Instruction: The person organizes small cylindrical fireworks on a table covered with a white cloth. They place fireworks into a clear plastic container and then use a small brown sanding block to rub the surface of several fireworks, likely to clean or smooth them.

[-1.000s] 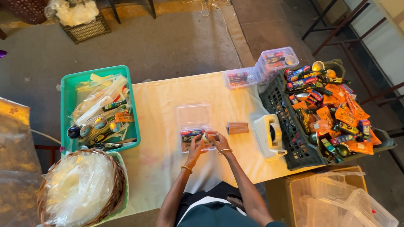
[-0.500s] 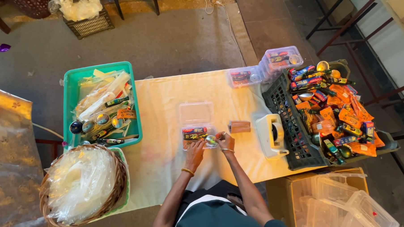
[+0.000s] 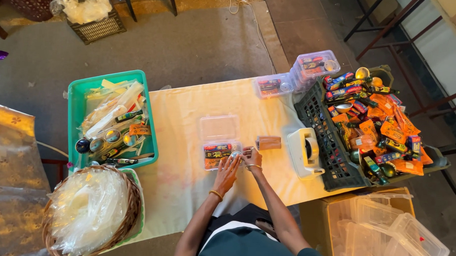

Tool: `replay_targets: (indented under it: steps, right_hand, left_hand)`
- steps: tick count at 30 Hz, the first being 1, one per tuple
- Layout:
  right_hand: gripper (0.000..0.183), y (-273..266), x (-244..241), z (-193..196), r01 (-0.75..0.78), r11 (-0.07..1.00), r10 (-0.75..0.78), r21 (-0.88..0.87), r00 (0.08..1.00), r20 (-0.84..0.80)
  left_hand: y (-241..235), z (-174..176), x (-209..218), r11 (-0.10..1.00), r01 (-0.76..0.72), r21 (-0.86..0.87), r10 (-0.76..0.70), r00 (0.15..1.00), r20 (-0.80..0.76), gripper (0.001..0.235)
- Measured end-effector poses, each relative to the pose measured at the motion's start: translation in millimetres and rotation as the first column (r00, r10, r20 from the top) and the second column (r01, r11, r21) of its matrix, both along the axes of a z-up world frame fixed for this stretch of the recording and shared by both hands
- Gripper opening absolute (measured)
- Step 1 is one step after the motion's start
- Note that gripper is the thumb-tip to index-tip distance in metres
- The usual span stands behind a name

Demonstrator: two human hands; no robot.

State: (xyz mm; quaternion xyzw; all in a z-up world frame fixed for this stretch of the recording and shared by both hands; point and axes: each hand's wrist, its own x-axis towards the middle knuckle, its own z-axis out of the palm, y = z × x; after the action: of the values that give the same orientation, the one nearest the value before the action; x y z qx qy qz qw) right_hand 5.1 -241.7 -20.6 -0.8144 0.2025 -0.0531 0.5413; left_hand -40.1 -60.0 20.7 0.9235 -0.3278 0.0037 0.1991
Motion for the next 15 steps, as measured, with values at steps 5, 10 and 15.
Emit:
replay_targets:
  steps: [5,10,15]
  right_hand:
    - [0.027,-2.9,3.4,2.3,-0.014,1.000,0.016,0.027,0.997,-0.073]
    - [0.020,-2.3,2.4,9.4,-0.024,1.000,0.025,0.006,0.997,-0.079]
    - [0.018,-6.3,0.9,-0.8,-0.046,0.999,0.047,0.018,0.997,-0.068]
  left_hand:
    - [-0.7,-9.9,1.9,0.999,0.005,-0.031,-0.005,1.000,0.019,0.098]
    - [-0.8,-13.4,2.8,0.995,-0.006,-0.097,0.008,1.000,0.019,0.095]
    - [-2.9,-2.3,0.3,0.997,-0.057,-0.055,0.064,0.990,0.127,0.086]
